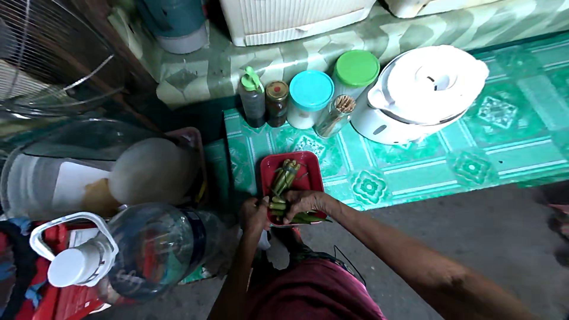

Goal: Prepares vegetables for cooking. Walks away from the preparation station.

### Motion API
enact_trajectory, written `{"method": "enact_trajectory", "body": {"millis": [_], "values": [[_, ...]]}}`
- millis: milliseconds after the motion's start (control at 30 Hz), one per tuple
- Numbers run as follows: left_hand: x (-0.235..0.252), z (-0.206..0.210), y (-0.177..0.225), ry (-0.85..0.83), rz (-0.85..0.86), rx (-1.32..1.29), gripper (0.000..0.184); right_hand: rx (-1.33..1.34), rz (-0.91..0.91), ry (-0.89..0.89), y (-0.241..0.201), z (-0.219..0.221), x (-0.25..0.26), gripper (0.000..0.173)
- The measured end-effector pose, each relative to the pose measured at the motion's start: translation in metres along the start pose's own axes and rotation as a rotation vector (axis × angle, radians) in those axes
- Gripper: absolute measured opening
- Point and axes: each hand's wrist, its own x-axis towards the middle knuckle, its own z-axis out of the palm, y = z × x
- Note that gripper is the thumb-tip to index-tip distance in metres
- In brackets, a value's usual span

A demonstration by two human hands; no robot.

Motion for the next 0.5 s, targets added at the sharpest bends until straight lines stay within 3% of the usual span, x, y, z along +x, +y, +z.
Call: {"method": "enact_trajectory", "body": {"millis": [167, 367, 433, 500], "values": [[-0.002, -0.001, -0.002, -0.003, 0.001, -0.026, 0.037, -0.006, 0.014, 0.016, 0.000, -0.002, -0.003, 0.041], [-0.014, -0.003, -0.012, 0.100, 0.102, 0.080, 0.035, 0.278, -0.019, 0.033, 0.009, -0.017, -0.025, 0.029], [-0.033, -0.002, -0.009, 0.052, 0.073, -0.062, 0.033, 0.376, -0.021, 0.021, 0.009, -0.021, -0.034, 0.022], [-0.051, 0.001, -0.002, -0.110, -0.062, -0.284, 0.037, 0.451, -0.029, 0.022, 0.009, -0.022, -0.041, 0.016]]}}
